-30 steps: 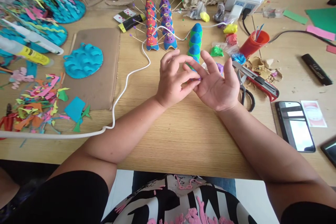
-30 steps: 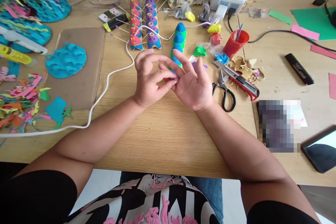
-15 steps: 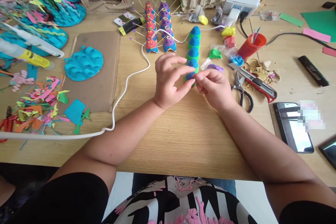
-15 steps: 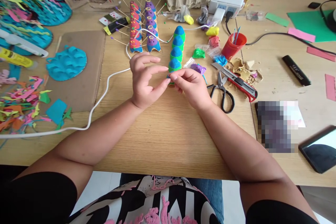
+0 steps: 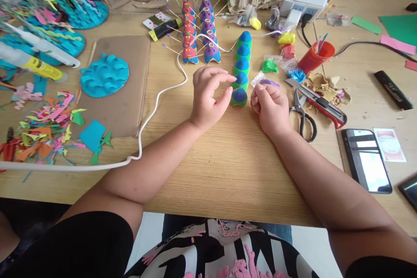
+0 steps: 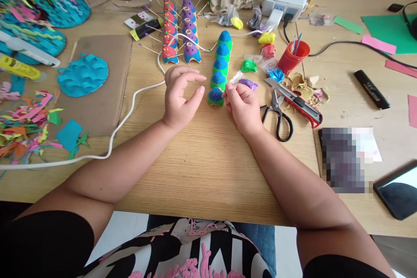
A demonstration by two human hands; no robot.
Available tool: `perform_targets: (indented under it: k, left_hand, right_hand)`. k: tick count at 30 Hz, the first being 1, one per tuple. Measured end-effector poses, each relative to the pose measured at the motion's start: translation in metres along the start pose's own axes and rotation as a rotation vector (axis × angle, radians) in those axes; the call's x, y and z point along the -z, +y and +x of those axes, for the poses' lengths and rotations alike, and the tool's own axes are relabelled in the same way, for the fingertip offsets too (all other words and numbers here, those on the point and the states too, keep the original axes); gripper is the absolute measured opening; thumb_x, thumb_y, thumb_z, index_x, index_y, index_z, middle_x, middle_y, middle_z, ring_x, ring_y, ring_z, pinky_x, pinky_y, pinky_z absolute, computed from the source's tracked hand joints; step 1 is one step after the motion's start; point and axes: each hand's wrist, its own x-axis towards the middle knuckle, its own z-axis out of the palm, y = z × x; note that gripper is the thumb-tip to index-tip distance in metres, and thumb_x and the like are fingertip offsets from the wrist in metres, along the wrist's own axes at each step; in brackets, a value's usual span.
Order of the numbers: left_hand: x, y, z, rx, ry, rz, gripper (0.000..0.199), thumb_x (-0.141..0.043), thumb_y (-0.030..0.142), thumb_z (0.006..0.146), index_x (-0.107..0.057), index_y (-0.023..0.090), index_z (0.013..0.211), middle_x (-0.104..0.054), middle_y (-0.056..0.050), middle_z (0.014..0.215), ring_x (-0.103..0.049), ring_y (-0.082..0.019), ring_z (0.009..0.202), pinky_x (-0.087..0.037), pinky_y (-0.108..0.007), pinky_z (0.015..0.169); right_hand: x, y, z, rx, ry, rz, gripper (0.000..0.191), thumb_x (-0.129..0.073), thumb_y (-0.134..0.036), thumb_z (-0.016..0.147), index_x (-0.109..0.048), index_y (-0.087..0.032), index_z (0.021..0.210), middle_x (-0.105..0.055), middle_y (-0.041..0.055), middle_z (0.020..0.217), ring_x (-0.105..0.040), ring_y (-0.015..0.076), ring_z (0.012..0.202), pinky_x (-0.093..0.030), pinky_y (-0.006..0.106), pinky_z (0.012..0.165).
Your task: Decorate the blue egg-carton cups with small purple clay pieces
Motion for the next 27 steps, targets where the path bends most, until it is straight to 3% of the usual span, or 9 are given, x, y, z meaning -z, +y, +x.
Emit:
perform_targets:
  k: [6,16,19,27]
  left_hand:
    - [-0.0001,0.006,0.0005,-0.021,-0.001,0.0,0.017,-0.062,0.032,0.11,-0.073,0.03,0.123,-0.076,-0.007,0.126,-0.069,-0.028,0.13,-0.054,-0.054,0.127]
    - [-0.0004,0.0102,0.0013,0.016,-0.065,-0.024,0.018,-0.063,0.028,0.108,-0.073,0.029,0.122,-0.077,-0.006,0.127,-0.068,-0.029,0.133,-0.047,-0.059,0.134]
    - [-0.0005,0.01,0.0012,0.015,-0.079,-0.026,0.018,-0.062,0.028,0.108,-0.073,0.029,0.123,-0.076,-0.006,0.127,-0.068,-0.029,0.132,-0.047,-0.058,0.134]
    - [-0.0022,0.0099,0.0013,-0.026,-0.07,-0.017,0.014,-0.062,0.027,0.108,-0.072,0.028,0.118,-0.077,-0.005,0.121,-0.07,-0.027,0.129,-0.05,-0.057,0.131]
  right_hand:
    - [0.0,-0.0048,-0.0007,-0.035,-0.044,0.006,0.058,-0.098,-0.075,0.073,-0.074,-0.023,0.084,-0.059,-0.0046,0.065,-0.044,0.0079,0.055,-0.036,0.027,0.051]
    - [-0.0012,-0.008,-0.0019,-0.038,-0.061,-0.054,0.07,-0.084,-0.087,0.081,-0.056,-0.025,0.064,-0.049,-0.004,0.055,-0.037,0.0095,0.05,-0.03,0.028,0.046]
    - [-0.0002,-0.0066,-0.0011,-0.073,-0.056,-0.061,0.071,-0.084,-0.088,0.079,-0.057,-0.024,0.061,-0.05,-0.0034,0.051,-0.037,0.009,0.047,-0.027,0.028,0.043]
    - [0.0005,-0.0041,0.0025,-0.118,-0.068,0.041,0.06,-0.101,-0.075,0.067,-0.072,-0.024,0.079,-0.06,-0.0048,0.06,-0.042,0.008,0.05,-0.027,0.026,0.043]
